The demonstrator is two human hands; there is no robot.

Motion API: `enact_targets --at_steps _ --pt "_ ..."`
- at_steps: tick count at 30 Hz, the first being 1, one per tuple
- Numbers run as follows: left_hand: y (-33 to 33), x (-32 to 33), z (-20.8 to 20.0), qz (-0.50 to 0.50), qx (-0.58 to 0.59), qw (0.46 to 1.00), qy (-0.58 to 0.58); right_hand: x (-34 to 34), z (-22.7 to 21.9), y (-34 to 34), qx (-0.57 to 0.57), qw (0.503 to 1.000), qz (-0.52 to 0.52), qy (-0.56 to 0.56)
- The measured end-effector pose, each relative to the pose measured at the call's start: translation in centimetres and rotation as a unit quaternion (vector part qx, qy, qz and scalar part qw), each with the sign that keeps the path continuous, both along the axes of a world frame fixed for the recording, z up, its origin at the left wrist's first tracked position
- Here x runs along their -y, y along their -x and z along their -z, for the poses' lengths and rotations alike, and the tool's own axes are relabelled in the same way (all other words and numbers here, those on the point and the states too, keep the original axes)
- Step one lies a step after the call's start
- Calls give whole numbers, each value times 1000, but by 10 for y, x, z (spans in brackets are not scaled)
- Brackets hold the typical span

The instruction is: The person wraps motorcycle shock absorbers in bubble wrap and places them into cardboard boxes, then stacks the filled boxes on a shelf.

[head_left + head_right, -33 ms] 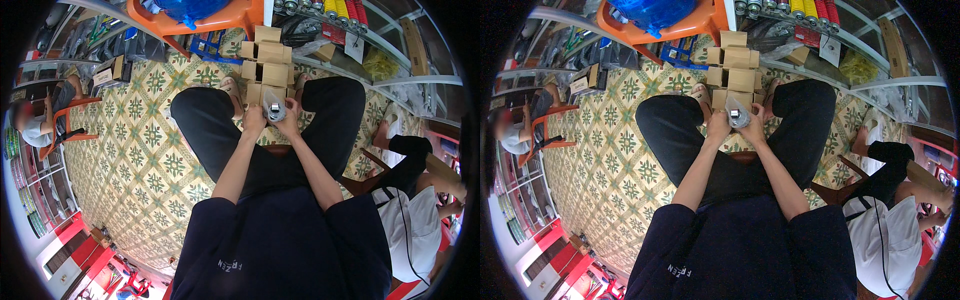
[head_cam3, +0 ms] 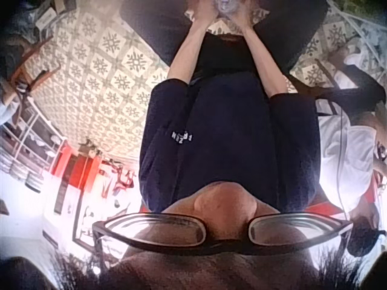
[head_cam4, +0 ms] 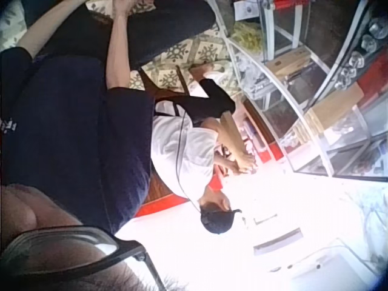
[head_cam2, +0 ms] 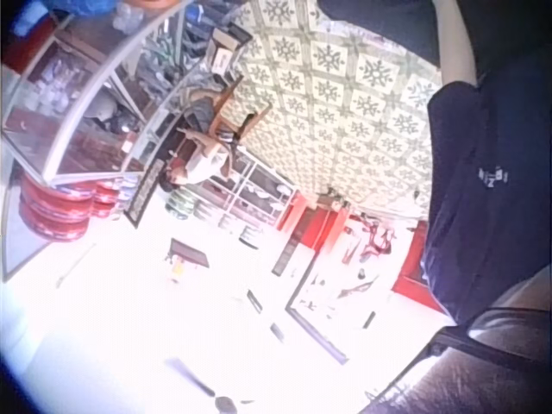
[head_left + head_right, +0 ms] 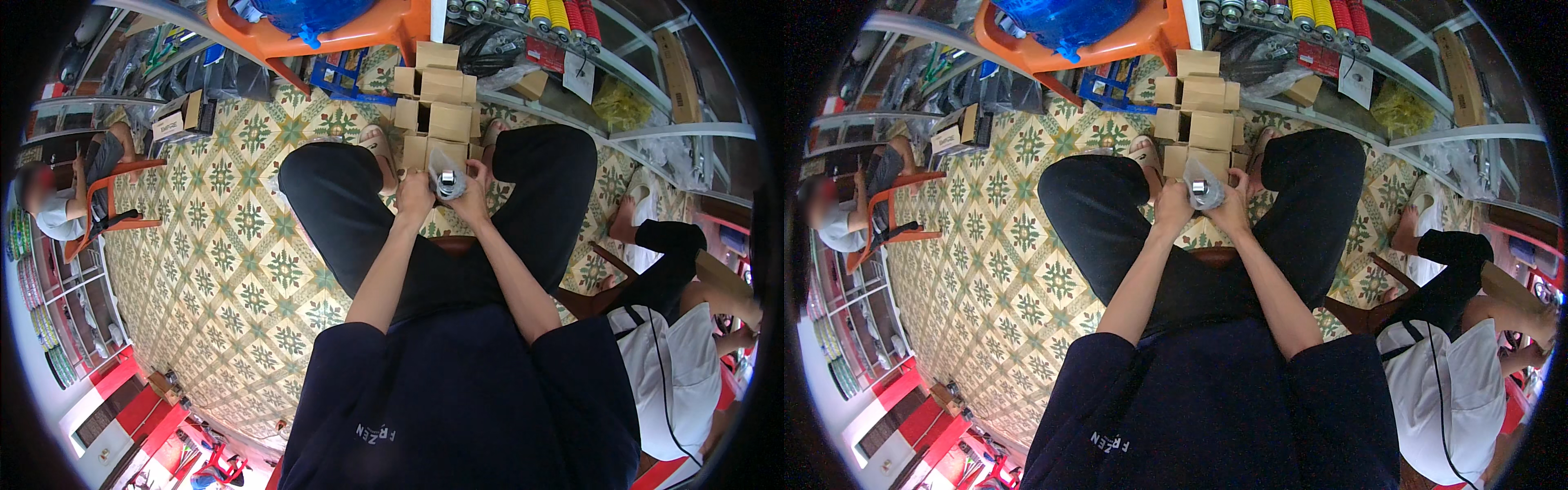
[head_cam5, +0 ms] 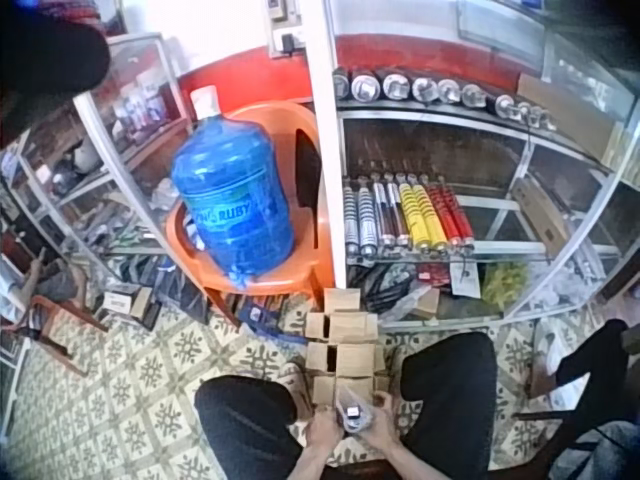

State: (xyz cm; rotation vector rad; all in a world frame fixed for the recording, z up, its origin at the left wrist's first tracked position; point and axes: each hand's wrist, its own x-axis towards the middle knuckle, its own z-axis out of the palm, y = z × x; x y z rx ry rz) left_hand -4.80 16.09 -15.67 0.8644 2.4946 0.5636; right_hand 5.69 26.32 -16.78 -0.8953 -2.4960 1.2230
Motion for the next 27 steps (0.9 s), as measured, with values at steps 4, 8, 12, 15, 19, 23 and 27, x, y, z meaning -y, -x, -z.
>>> enact_targets --at_steps 4,8,12,15,19,23,27 --pt "4 -5 -11 -24 73 995 63 8 -4 0 39 996 6 -78" --pt "-1 0 -19 14 35 999 28 13 -3 0 63 990 17 -123" --pt "-12 0 -7 41 -130 990 30 13 -1 2 37 989 60 -131" --pt "-15 -2 -3 57 -159 984 51 9 9 -1 56 989 55 -124" --pt "-14 -5 5 72 -181 976 99 0 29 -2 96 995 -3 -8" --pt "-10 -4 5 76 -141 981 111 3 34 -2 115 993 -12 -9" --pt "-9 -5 6 52 -108 989 85 4 28 -2 106 994 -29 -17"
